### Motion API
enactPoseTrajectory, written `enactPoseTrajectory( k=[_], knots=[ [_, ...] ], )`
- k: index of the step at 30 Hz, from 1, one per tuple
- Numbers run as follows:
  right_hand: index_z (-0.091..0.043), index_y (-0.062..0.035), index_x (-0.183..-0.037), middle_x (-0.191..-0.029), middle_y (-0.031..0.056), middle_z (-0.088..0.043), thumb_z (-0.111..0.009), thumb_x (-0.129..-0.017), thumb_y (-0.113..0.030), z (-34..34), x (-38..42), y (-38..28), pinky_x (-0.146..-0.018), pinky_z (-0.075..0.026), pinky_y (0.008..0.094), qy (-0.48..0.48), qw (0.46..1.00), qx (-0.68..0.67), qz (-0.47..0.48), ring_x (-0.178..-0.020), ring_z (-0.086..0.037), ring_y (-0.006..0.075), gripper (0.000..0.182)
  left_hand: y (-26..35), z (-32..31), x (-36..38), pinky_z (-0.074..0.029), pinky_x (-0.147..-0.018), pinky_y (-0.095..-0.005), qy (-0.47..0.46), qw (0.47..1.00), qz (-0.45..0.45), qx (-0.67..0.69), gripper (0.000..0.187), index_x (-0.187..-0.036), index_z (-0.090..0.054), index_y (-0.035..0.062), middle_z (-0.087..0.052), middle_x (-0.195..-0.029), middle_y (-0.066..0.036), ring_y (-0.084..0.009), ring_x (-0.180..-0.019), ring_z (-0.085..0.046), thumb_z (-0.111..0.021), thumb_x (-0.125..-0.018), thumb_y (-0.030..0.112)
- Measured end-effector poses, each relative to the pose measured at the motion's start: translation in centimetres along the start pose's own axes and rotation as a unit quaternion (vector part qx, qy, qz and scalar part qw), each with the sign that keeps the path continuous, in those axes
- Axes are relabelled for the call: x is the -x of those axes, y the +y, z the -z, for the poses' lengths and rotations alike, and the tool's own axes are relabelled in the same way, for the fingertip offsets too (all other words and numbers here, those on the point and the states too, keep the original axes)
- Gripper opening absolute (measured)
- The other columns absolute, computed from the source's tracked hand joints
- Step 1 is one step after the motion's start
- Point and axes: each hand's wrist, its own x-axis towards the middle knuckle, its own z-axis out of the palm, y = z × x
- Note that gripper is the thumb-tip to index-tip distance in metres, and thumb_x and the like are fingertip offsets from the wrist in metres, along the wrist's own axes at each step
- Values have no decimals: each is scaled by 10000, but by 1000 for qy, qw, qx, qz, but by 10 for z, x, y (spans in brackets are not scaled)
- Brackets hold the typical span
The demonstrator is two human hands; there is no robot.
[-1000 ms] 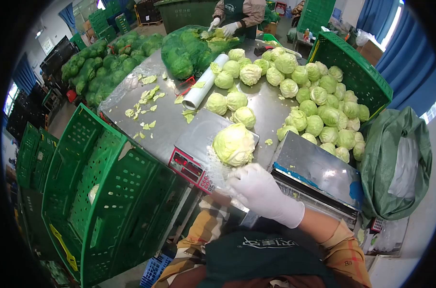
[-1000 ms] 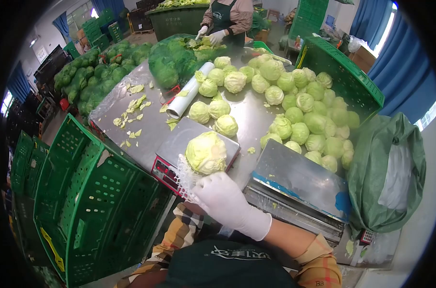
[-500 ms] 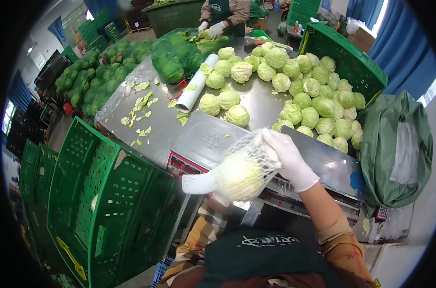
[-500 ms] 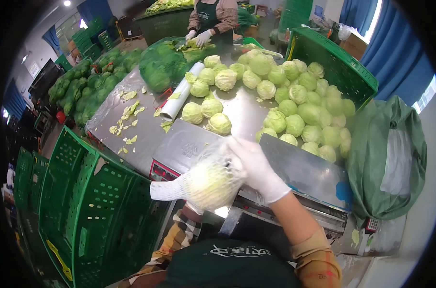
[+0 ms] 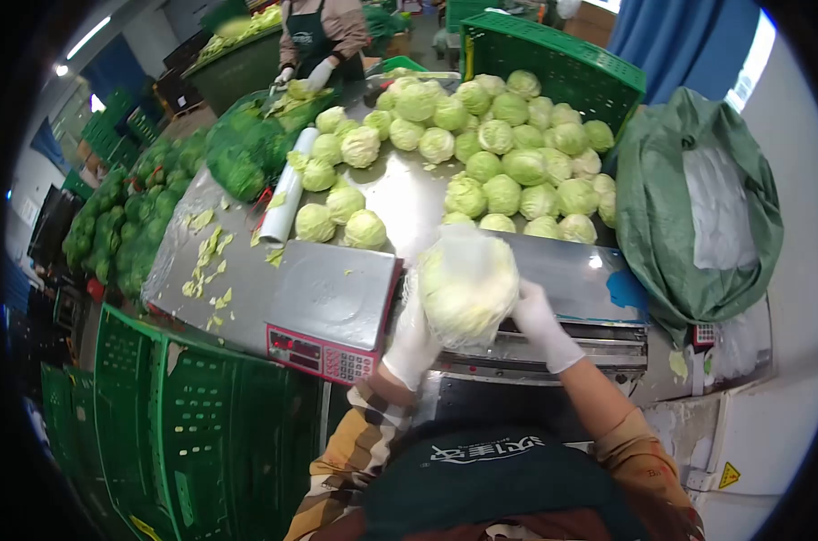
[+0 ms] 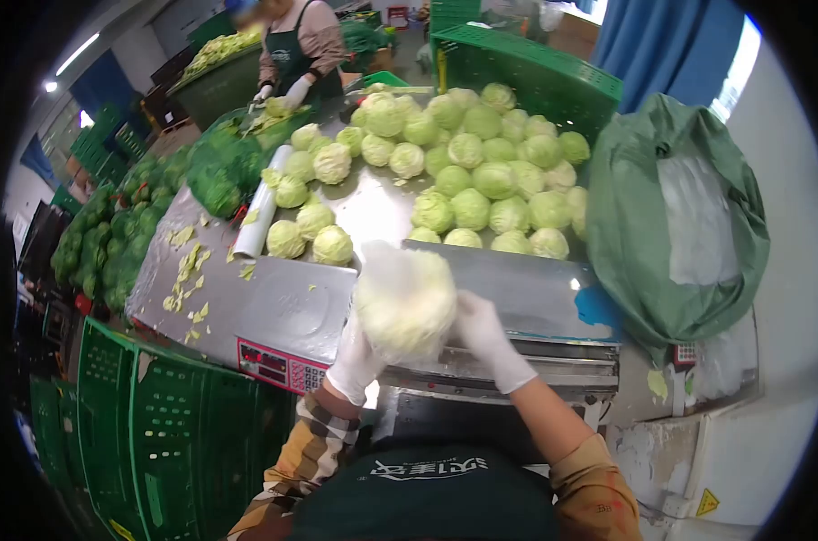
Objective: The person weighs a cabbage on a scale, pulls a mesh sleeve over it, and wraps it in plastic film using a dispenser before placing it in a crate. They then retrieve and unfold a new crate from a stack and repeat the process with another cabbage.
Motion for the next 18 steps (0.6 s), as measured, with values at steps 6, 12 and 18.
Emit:
enactPoseTrajectory(
  k=[6,12,18],
  knots=[
    [-350,19,-1456,-1416,111,-489,-571,-988,-223,92,27,-49,-1089,-347,313,-2,979,-181,96,-1299,-449,171,571,-18,-47,-65,-374,-1068,-316,-76,934,-92,-336,372,-1286,-566,-44,-552,-1361,-129,-206,-1246,-509,-473,-1020,198],
    [-551,50,-1294,-1214,89,-637,-685,-914,-230,158,18,15,-971,-454,308,99,992,74,-20,-1121,-588,170,491,-93,-37,-120,-395,-1038,-297,-191,882,-38,-428,392,-1294,-572,-40,-617,-1274,-110,-173,-1166,-553,-520,-1003,218],
    [-599,-2,-1256,-1113,101,-673,-712,-872,-289,213,43,17,-855,-501,298,69,982,162,-67,-1030,-625,173,493,-31,-36,-104,-521,-780,-291,-83,889,152,-424,341,-1072,-659,-13,-701,-963,-48,-131,-843,-640,-630,-948,304]
  ],
)
